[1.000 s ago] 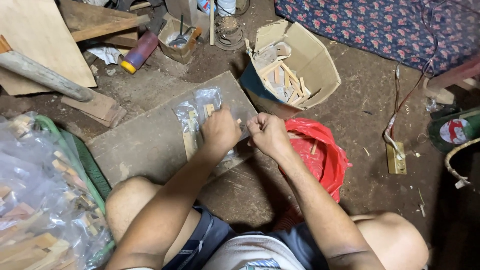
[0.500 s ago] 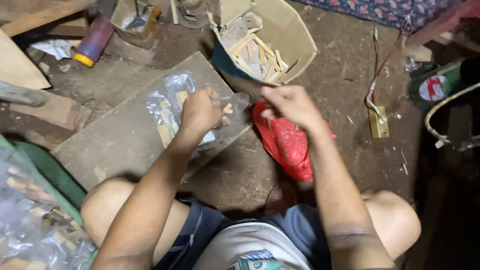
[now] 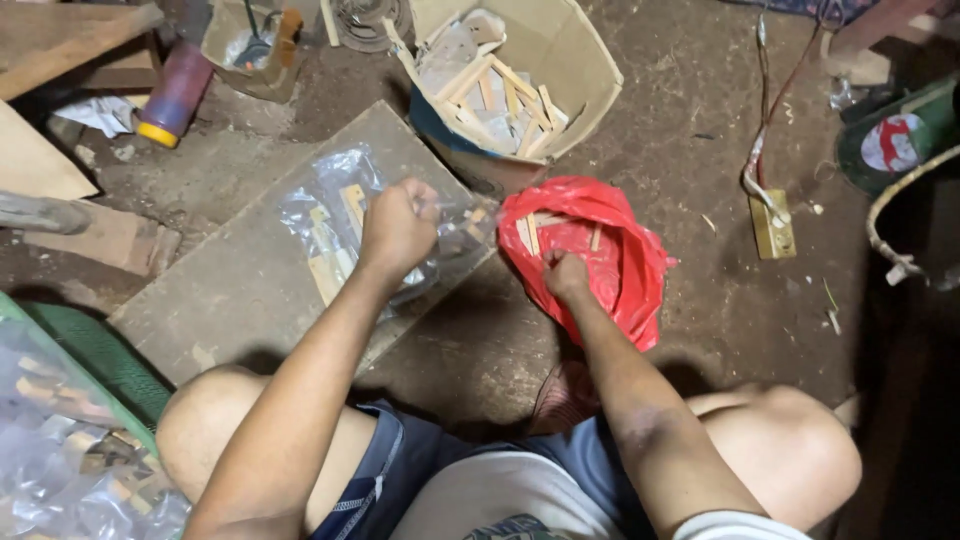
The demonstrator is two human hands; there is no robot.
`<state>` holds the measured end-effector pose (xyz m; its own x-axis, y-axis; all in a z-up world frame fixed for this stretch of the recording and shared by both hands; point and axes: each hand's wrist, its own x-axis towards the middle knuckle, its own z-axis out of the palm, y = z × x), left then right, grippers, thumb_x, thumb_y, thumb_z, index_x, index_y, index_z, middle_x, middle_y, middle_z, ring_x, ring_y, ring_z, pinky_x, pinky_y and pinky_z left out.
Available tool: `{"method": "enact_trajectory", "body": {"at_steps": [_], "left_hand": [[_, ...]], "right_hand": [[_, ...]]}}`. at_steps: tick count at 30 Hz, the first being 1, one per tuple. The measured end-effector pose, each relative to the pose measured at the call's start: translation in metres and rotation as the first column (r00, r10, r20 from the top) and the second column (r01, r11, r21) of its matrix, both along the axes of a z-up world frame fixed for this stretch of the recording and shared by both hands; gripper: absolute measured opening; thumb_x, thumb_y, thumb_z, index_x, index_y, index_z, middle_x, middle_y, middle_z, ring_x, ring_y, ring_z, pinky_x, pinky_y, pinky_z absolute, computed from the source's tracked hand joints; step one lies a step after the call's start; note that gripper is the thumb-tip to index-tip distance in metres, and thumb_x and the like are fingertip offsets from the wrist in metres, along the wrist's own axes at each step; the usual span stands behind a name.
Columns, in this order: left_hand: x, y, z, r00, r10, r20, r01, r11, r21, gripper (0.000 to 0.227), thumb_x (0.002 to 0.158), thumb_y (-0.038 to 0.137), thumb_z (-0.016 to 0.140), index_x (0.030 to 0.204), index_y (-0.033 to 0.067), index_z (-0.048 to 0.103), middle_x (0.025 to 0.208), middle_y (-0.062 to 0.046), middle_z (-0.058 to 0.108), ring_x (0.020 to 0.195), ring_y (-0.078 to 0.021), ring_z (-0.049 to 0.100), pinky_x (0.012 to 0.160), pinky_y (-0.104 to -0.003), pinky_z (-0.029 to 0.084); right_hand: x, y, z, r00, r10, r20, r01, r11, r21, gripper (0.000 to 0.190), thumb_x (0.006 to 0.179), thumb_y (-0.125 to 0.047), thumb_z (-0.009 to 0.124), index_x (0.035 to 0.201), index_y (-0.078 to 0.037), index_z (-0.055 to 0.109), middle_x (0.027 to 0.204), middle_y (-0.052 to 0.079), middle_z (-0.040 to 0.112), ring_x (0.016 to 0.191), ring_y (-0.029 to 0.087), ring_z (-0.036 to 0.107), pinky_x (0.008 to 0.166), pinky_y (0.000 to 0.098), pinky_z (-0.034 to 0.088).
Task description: The person sorts and packs small wooden slats into plastic bags and a red container while sitting on the floor.
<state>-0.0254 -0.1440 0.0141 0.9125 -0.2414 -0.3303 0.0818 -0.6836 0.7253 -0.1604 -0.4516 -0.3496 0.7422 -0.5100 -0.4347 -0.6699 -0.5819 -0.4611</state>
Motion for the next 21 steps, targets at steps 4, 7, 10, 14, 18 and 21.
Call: {"method": "enact_trajectory", "body": {"at_steps": [4,7,10,14,18,21], "left_hand": [[-0.002,-0.003,0.023,0.999,-0.042,-0.007,0.043,0.998,0.044,0.031,0.092,0.022,0.068,0.122,0.0140,0.072,0.102,-0.020,0.075,0.112,-0.0411,0.069,0.097,-0.058,0.051],[0.001,-0.002,0.013,0.999,-0.048,-0.011,0.048,0.998,0.040,0.040,0.091,0.020,0.067,0.130,0.0149,0.066,0.105,-0.016,0.075,0.117,-0.0376,0.068,0.104,-0.062,0.046],[0.003,-0.004,0.007,0.999,-0.031,-0.018,0.032,0.999,0.024,0.042,0.090,0.017,0.066,0.132,0.0177,0.063,0.105,-0.011,0.076,0.118,-0.0328,0.068,0.105,-0.062,0.045],[0.001,0.006,0.023,1.000,0.013,-0.001,-0.013,0.999,-0.042,0.032,0.090,0.011,0.063,0.122,0.0087,0.068,0.104,-0.021,0.075,0.116,-0.0394,0.068,0.098,-0.055,0.053],[0.012,0.011,-0.010,0.999,0.027,0.036,-0.027,0.999,-0.017,0.017,0.092,0.020,0.062,0.100,0.0155,0.076,0.096,-0.014,0.078,0.107,-0.0364,0.072,0.090,-0.051,0.057],[0.014,0.017,0.017,1.000,0.006,-0.011,-0.005,0.995,0.100,0.015,0.094,0.030,0.063,0.099,0.0245,0.076,0.093,-0.008,0.078,0.103,-0.0318,0.074,0.089,-0.048,0.059]], "right_hand": [[0.003,0.001,0.018,0.995,0.038,-0.093,-0.028,0.994,0.108,0.021,0.084,-0.027,0.065,0.097,-0.024,0.081,0.097,0.009,0.079,0.101,0.033,0.074,0.090,0.0435,0.060],[0.003,-0.010,-0.004,0.994,-0.049,-0.098,0.070,0.971,0.229,0.023,0.085,-0.025,0.060,0.094,-0.019,0.080,0.085,0.014,0.075,0.074,0.033,0.074,0.067,0.0421,0.062],[0.002,0.006,0.029,0.989,-0.074,-0.130,0.106,0.962,0.254,0.027,0.087,-0.031,0.060,0.096,-0.016,0.080,0.086,0.018,0.075,0.075,0.035,0.073,0.064,0.0464,0.061],[0.008,0.007,0.002,0.987,-0.067,-0.145,0.103,0.961,0.256,0.038,0.083,-0.045,0.069,0.090,-0.009,0.080,0.075,0.023,0.074,0.070,0.038,0.075,0.059,0.0483,0.063],[0.003,0.012,0.066,0.970,0.017,-0.244,0.018,0.990,0.143,0.046,0.092,-0.034,0.048,0.109,-0.006,0.081,0.104,0.022,0.078,0.108,0.040,0.072,0.089,0.0489,0.060],[0.015,-0.001,0.133,0.969,0.065,-0.240,-0.088,0.992,-0.089,0.040,0.088,-0.038,0.065,0.113,-0.012,0.082,0.113,0.025,0.077,0.121,0.042,0.067,0.102,0.0519,0.053]]}}
